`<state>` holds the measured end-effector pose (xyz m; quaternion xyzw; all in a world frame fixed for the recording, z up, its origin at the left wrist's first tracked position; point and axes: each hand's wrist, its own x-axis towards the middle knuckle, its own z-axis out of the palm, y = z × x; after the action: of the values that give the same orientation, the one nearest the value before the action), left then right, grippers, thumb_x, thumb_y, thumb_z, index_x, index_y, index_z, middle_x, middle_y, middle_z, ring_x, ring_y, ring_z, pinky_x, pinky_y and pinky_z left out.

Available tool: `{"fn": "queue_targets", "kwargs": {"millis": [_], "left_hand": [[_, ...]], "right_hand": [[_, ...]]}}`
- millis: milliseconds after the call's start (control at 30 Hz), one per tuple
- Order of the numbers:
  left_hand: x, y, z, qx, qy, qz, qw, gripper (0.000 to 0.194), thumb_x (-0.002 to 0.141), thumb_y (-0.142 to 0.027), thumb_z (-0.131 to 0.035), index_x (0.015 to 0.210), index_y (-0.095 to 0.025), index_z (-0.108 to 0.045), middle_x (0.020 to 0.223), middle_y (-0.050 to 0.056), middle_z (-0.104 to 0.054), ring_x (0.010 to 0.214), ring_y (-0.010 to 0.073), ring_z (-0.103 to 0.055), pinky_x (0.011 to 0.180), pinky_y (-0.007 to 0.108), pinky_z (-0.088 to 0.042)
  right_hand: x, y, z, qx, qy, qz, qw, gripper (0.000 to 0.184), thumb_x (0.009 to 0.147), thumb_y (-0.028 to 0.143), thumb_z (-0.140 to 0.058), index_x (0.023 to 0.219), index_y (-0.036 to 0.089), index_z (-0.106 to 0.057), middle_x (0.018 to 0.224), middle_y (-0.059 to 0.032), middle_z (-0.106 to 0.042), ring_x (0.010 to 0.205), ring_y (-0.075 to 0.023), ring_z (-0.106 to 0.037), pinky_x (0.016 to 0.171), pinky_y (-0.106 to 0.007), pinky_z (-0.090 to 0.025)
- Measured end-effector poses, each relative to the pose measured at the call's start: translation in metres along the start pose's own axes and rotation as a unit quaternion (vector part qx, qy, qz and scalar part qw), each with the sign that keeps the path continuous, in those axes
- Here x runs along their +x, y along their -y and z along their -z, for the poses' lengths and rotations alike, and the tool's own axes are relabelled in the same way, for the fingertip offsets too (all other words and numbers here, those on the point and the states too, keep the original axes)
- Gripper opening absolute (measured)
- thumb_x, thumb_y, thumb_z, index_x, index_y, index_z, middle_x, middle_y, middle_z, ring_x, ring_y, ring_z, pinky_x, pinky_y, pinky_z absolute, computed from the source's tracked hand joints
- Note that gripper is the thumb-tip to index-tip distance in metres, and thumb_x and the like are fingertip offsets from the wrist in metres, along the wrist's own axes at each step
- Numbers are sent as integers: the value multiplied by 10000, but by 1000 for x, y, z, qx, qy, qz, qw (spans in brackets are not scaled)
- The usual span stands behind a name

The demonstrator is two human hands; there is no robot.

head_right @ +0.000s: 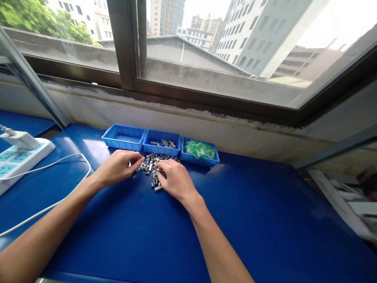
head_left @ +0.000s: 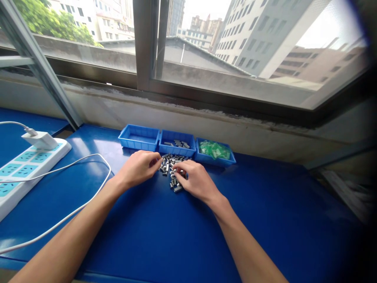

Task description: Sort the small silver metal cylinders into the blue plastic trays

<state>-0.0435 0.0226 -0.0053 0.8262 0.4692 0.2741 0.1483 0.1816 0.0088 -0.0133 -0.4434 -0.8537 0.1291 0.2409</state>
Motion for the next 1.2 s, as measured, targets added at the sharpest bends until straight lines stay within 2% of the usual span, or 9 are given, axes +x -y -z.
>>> {"fn": "queue_targets", "kwargs": {"millis": [133, 267, 333, 500, 567, 633, 800, 1033, 1200], "left_hand": [[-1, 0, 0, 1, 2, -3, 1000, 196, 918, -231, -543, 795, -188, -689, 683, 6, -672, 627, 134, -600, 615, 234, -398], [-1, 0, -1, -22, -11, -12, 1000, 167, 915, -229, -556, 851, -191, -705, 711, 4, -686, 626, 130, -600, 604, 234, -417], [0, -2, -3, -60, -25, -27, 998, 158, 919, -230, -559, 911, -194, -713, 774, 7, -714, 652, 127, -618, 617, 229, -445], [0, -15, -10, -140, -75, -89, 983, 194, 914, -211, -585, 1068, -197, -703, 998, 33, -752, 811, 137, -686, 761, 234, -527], [-1, -20, -14, -144, -96, -100, 980, 222, 900, -225, -617, 1107, -191, -690, 1025, 48, -749, 834, 146, -696, 793, 248, -540], [-2, -22, -18, -139, -122, -95, 978, 263, 890, -262, -653, 1140, -188, -677, 1015, 58, -748, 842, 158, -701, 810, 266, -546], [-2, -23, -24, -120, -169, -82, 975, 193, 894, -302, -673, 1052, -195, -704, 935, 46, -753, 807, 162, -707, 779, 266, -550], [-2, -29, -20, -168, -144, -53, 974, 98, 869, -238, -672, 932, -183, -723, 863, 20, -765, 753, 149, -712, 737, 233, -558], [0, -26, -17, -169, -160, -45, 972, 84, 842, -218, -685, 908, -178, -720, 855, 24, -758, 755, 149, -700, 741, 243, -557]], "right_hand": [[1, 2, -2, 28, -15, -13, 999, 171, 847, 127, -626, 972, 212, -706, 913, -45, -725, 825, -190, -652, 771, -313, -487], [4, 1, 0, 178, -36, -81, 980, 59, 820, 213, -694, 866, 199, -726, 816, -25, -725, 708, -164, -638, 702, -300, -491], [6, 0, 2, 317, -60, -139, 936, 96, 789, 278, -747, 827, 191, -729, 811, -26, -732, 708, -161, -646, 694, -292, -499], [11, 1, 5, 592, -117, -243, 759, 206, 670, 289, -863, 815, 192, -752, 790, 1, -724, 694, -99, -628, 689, -220, -496], [12, 4, 5, 633, -120, -264, 718, 230, 631, 278, -890, 797, 190, -758, 792, 6, -721, 704, -84, -628, 696, -197, -497], [13, 7, 4, 650, -119, -272, 700, 246, 608, 272, -906, 786, 187, -759, 798, 5, -722, 725, -82, -635, 711, -187, -502], [12, 13, -3, 635, -115, -258, 719, 245, 628, 281, -897, 795, 182, -747, 824, -4, -727, 760, -98, -646, 760, -212, -513], [12, 12, -6, 588, -113, -257, 759, 268, 648, 336, -866, 814, 186, -719, 854, -22, -719, 757, -131, -651, 767, -266, -540], [11, 10, -7, 571, -95, -252, 776, 281, 698, 370, -830, 867, 176, -719, 892, -53, -734, 772, -155, -666, 731, -280, -544]]}}
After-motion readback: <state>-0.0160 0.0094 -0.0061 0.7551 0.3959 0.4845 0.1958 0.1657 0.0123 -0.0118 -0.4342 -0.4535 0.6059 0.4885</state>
